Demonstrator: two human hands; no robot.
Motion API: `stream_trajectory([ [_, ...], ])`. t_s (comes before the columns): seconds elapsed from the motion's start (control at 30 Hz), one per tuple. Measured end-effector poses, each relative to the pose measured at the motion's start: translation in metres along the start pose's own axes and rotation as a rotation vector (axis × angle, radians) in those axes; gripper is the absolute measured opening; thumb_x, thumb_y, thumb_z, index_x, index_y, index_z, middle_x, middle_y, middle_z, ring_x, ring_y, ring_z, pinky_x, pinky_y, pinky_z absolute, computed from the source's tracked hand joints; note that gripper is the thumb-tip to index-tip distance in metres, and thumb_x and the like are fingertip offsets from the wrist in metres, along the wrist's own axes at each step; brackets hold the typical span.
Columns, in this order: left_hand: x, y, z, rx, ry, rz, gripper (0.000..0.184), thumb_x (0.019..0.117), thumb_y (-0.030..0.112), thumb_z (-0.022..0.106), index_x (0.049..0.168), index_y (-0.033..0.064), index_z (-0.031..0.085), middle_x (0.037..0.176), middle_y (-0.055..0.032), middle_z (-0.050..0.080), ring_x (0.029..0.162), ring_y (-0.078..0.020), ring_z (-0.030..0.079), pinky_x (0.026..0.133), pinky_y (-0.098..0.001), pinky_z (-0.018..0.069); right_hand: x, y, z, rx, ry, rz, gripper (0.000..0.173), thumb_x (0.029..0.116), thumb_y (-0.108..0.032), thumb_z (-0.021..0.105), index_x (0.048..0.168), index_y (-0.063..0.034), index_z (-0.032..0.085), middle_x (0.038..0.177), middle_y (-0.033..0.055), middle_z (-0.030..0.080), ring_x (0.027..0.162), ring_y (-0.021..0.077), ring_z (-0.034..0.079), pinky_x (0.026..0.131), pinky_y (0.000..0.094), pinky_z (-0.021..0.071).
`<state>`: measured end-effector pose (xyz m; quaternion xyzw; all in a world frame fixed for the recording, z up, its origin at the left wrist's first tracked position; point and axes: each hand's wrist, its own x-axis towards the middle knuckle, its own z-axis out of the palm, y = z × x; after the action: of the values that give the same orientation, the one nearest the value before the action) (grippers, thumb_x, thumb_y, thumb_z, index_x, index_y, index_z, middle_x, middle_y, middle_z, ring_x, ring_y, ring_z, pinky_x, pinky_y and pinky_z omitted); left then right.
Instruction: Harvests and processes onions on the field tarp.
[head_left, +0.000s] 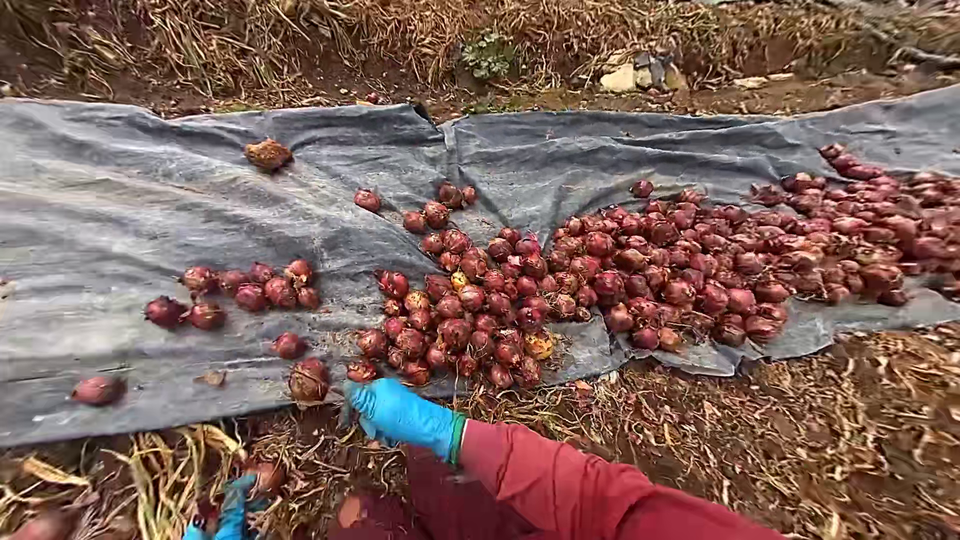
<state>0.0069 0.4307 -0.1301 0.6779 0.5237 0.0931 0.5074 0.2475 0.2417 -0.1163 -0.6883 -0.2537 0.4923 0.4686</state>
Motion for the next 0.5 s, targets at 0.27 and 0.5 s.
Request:
stream_trajectory([
  [0.27,0.087,-0.078,0.149,0.198,-0.087,-0.486,0.062,0.0906,0.035,0.081,0.140,0.0029,0.059,0.122,-0.0219,0.070,0.113,-0.0357,0.068,0.098,-0.0578,0.0549,0.022,0.103,-0.019,0.130,0.161,0.329,0.085,0.0993,-0.076,0.019,0.094,-0.0056,0.066,0.064,0.0095,0.062,0.051,0.0233,0.062,0.050,0.0391,0.0568],
  [0.5,0.115,-0.076,0.238,0.155,-0.007,-0.573,0.086,0.0630,0.050,0.098,0.128,0.0034,0.066,0.115,-0.0197,0.072,0.112,-0.0348,0.068,0.099,-0.0578,0.0545,0.009,0.095,-0.014,0.129,0.164,0.459,0.080,0.1030,-0.070,0.018,0.090,-0.0063,0.065,0.063,0.0066,0.063,0.051,0.0200,0.062,0.050,0.0359,0.0555],
])
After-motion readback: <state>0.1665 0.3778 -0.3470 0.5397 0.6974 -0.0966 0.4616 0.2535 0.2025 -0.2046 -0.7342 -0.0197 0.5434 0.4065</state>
